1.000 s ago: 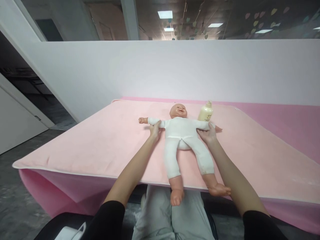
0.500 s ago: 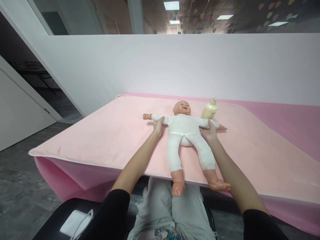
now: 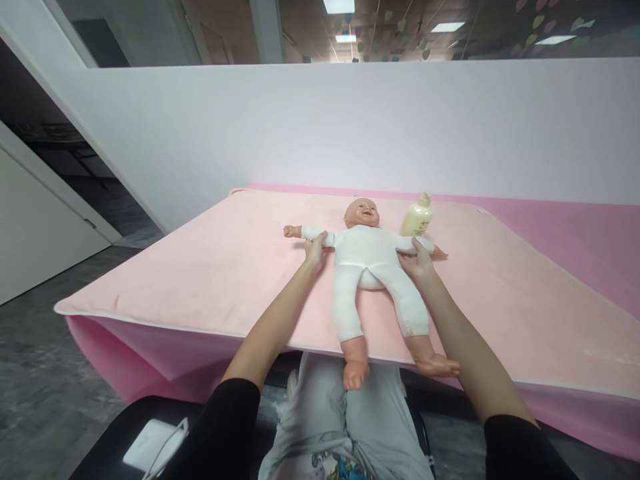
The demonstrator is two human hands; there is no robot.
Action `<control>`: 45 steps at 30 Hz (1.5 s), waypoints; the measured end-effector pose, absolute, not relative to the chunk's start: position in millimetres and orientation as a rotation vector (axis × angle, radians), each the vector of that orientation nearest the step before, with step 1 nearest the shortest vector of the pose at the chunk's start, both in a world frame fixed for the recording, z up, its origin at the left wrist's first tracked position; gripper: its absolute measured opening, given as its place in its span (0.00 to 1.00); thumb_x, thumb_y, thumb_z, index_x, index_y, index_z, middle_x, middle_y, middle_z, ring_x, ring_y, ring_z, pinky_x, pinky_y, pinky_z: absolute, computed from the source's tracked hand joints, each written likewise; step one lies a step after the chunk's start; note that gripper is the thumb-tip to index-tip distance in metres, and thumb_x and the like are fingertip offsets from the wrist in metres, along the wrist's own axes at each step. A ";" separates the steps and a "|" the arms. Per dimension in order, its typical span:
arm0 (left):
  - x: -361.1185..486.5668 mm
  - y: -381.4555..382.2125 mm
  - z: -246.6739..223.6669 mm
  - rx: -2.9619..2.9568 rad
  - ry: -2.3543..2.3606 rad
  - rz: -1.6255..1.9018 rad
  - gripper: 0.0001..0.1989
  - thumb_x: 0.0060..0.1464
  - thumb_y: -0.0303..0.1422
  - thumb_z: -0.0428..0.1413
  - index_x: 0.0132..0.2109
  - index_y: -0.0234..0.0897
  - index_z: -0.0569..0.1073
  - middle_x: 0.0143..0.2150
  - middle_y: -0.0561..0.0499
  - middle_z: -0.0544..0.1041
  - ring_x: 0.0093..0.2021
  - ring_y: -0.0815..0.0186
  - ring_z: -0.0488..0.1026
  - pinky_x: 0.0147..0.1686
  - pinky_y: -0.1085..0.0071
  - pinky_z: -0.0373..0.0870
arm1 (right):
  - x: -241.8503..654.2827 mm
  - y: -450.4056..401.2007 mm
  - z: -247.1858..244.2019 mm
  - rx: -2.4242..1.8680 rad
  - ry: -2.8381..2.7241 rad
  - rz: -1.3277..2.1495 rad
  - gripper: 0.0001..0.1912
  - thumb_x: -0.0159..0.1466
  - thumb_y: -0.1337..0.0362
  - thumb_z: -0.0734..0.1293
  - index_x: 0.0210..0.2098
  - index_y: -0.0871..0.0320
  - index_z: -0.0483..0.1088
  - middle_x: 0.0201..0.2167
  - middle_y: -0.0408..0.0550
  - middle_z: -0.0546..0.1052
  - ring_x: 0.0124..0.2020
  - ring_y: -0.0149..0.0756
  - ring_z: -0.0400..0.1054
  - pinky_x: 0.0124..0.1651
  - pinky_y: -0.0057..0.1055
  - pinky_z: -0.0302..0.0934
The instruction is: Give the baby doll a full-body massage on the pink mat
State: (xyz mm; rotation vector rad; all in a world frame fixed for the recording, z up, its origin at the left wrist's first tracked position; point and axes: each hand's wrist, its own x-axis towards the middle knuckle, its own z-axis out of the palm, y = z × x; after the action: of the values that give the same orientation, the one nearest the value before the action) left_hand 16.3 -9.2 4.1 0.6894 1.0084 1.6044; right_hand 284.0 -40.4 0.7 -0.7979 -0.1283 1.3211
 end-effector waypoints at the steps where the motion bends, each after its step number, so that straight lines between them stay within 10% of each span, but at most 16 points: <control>1: 16.4 -9.9 4.5 0.689 1.013 1.604 0.07 0.50 0.27 0.59 0.36 0.36 0.67 0.31 0.51 0.73 0.30 0.68 0.72 0.30 0.71 0.71 | 283.4 -41.3 2.7 -0.805 -0.102 1.333 0.13 0.66 0.64 0.63 0.49 0.62 0.66 0.45 0.53 0.76 0.45 0.34 0.73 0.47 0.34 0.73; 45: 17.4 -12.0 7.2 0.705 1.039 1.593 0.07 0.52 0.27 0.57 0.38 0.35 0.67 0.31 0.51 0.73 0.31 0.67 0.73 0.30 0.70 0.73 | 276.5 -49.0 14.9 -0.838 -0.019 1.324 0.08 0.66 0.64 0.64 0.44 0.60 0.67 0.35 0.46 0.77 0.39 0.33 0.74 0.44 0.30 0.74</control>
State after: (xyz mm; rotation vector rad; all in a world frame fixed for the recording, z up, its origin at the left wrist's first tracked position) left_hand 17.4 -12.0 7.2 0.7053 1.0389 1.5929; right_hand 276.5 -49.0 14.9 -0.8382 -0.0194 1.3241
